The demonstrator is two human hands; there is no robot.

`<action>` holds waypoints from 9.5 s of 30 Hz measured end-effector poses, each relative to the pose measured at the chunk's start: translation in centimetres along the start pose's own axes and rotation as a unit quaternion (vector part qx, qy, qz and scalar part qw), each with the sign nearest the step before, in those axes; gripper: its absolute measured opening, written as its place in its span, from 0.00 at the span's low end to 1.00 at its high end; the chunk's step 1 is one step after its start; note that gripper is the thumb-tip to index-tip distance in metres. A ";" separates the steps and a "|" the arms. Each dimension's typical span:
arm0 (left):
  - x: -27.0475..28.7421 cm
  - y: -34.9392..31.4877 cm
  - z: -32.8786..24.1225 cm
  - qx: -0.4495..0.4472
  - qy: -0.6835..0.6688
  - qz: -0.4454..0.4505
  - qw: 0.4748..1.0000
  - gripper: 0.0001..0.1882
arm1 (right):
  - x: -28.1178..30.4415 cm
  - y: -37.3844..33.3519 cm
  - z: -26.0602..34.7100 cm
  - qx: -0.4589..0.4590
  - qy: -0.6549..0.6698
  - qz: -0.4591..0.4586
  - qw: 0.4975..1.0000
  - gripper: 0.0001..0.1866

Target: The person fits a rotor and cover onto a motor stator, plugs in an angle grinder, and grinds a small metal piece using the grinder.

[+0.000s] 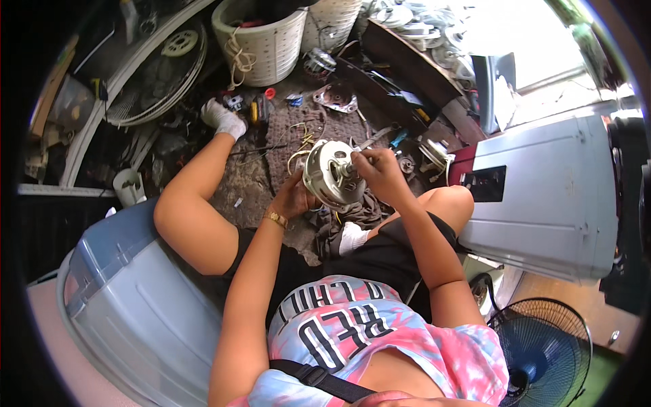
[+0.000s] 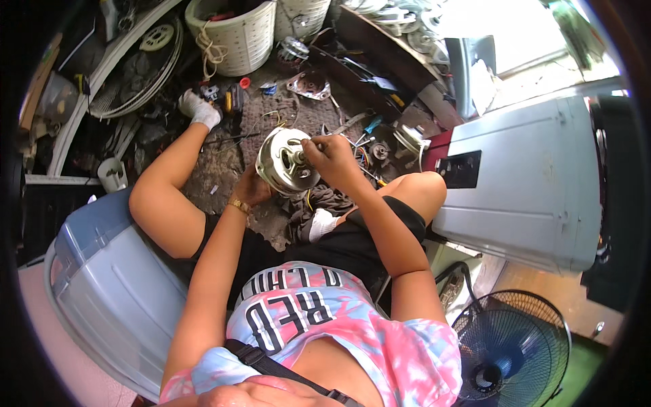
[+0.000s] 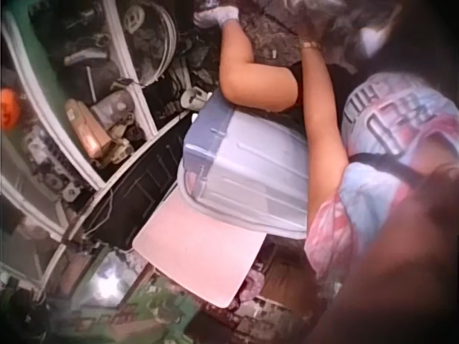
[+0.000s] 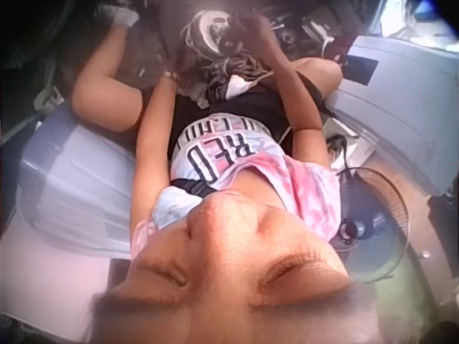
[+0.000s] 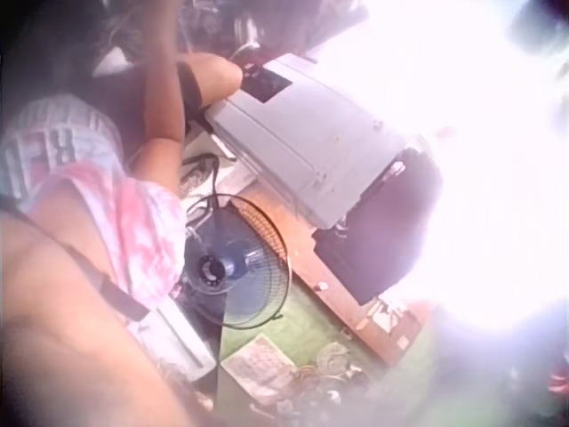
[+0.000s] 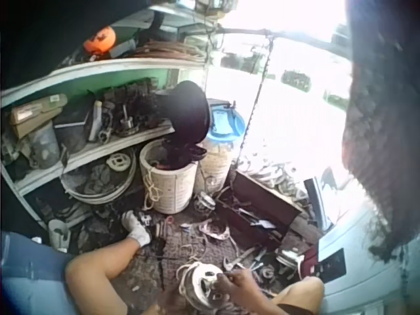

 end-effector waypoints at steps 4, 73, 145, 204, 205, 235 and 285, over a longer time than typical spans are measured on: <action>-9.4 0.3 6.4 -0.083 0.138 0.066 0.985 0.36 | 5.1 -3.2 1.1 0.042 0.008 -0.044 0.998 0.19; -13.9 -4.6 17.1 -0.357 0.509 0.033 0.783 0.47 | 5.6 -13.3 0.3 0.180 0.323 -0.113 0.922 0.83; -10.8 10.6 -7.8 -0.337 0.416 -0.125 0.835 0.48 | -4.5 20.7 -15.7 -0.010 0.286 0.000 0.958 0.16; 7.2 13.7 3.0 -0.159 0.686 -0.046 0.708 0.17 | -11.4 -0.2 -21.9 -0.283 0.086 -0.216 0.931 0.14; 7.0 13.7 4.2 -0.162 0.658 -0.059 0.733 0.16 | -11.1 -1.3 -22.6 -0.284 0.081 -0.224 0.929 0.14; 5.6 8.8 7.9 -0.152 0.889 0.016 0.432 0.11 | -13.5 -8.5 -22.8 -0.321 0.306 -0.083 0.892 0.24; 6.0 6.3 7.1 -0.168 0.691 -0.172 0.682 0.18 | -15.5 -7.2 -18.0 -0.077 -0.106 -0.253 0.959 0.14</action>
Point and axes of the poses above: each hand's wrist, its own y-axis towards the middle knuckle, its own x-axis out of the back of the hand, z = x × y, the point moved 2 cm from there along y, towards the middle knuckle, and after that the axes turned 13 degrees about -y, right-handed, at the moved point
